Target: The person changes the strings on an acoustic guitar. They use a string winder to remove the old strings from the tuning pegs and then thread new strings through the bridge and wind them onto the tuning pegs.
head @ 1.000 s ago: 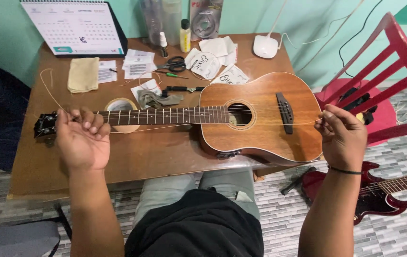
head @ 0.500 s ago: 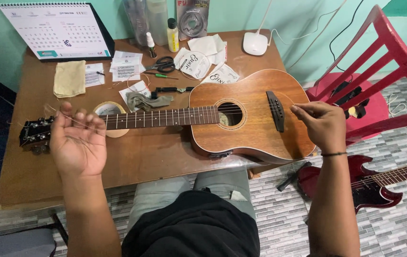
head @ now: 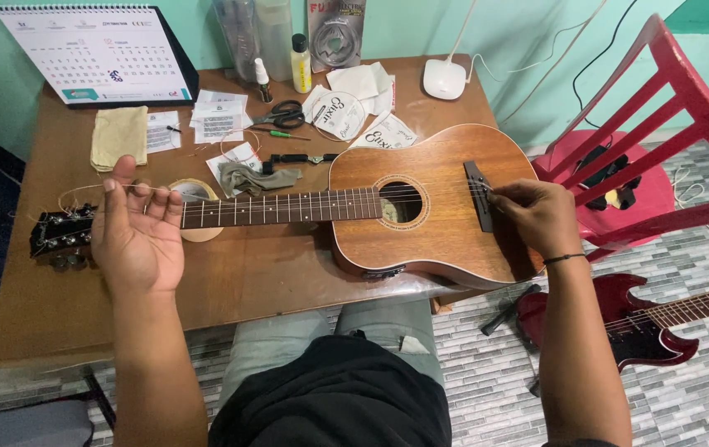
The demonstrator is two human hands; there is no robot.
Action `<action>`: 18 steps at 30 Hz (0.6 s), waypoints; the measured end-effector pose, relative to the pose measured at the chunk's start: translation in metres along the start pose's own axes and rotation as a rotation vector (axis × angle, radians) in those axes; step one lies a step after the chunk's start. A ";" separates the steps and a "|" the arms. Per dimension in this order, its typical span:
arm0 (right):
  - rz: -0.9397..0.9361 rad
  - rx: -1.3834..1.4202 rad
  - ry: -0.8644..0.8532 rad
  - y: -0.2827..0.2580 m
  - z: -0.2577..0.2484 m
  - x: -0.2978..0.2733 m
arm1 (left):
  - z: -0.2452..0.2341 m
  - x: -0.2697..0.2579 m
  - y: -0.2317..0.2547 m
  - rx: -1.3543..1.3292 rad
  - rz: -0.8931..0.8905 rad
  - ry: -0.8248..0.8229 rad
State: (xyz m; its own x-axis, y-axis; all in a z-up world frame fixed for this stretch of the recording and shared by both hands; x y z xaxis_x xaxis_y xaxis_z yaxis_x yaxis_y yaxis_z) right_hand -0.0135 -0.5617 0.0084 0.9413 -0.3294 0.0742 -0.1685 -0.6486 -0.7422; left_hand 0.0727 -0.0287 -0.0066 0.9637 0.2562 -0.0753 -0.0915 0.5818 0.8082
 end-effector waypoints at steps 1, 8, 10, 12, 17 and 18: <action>0.000 -0.001 -0.001 0.007 0.001 0.002 | 0.000 0.000 -0.001 0.000 0.000 0.001; -0.193 -0.218 -0.028 0.014 0.006 0.000 | 0.000 0.000 -0.001 0.084 0.021 0.019; -0.205 -0.231 -0.023 0.017 0.006 -0.003 | -0.001 0.000 0.000 0.095 0.030 0.022; -0.220 -0.237 -0.009 0.017 0.006 -0.004 | -0.002 0.000 0.005 0.129 0.043 0.053; -0.228 -0.254 0.029 -0.001 0.002 -0.007 | -0.014 0.004 0.009 0.142 0.059 0.066; -0.223 -0.222 0.048 -0.014 0.003 -0.007 | -0.017 0.005 0.011 0.157 0.072 0.065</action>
State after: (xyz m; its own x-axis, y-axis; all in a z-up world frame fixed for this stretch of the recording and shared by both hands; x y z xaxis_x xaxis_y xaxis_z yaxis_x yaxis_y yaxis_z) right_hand -0.0167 -0.5480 0.0163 0.9482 -0.1906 0.2540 -0.0241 -0.8407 -0.5409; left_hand 0.0724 -0.0077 -0.0077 0.9375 0.3448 -0.0476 -0.1141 0.4336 0.8939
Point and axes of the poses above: each hand's wrist, its own x-axis towards the middle knuckle, its own z-axis out of the palm, y = z × x, the point moved 5 cm from there along x, towards the middle knuckle, and after that the axes turned 6 degrees about x, right-handed, at the moved point
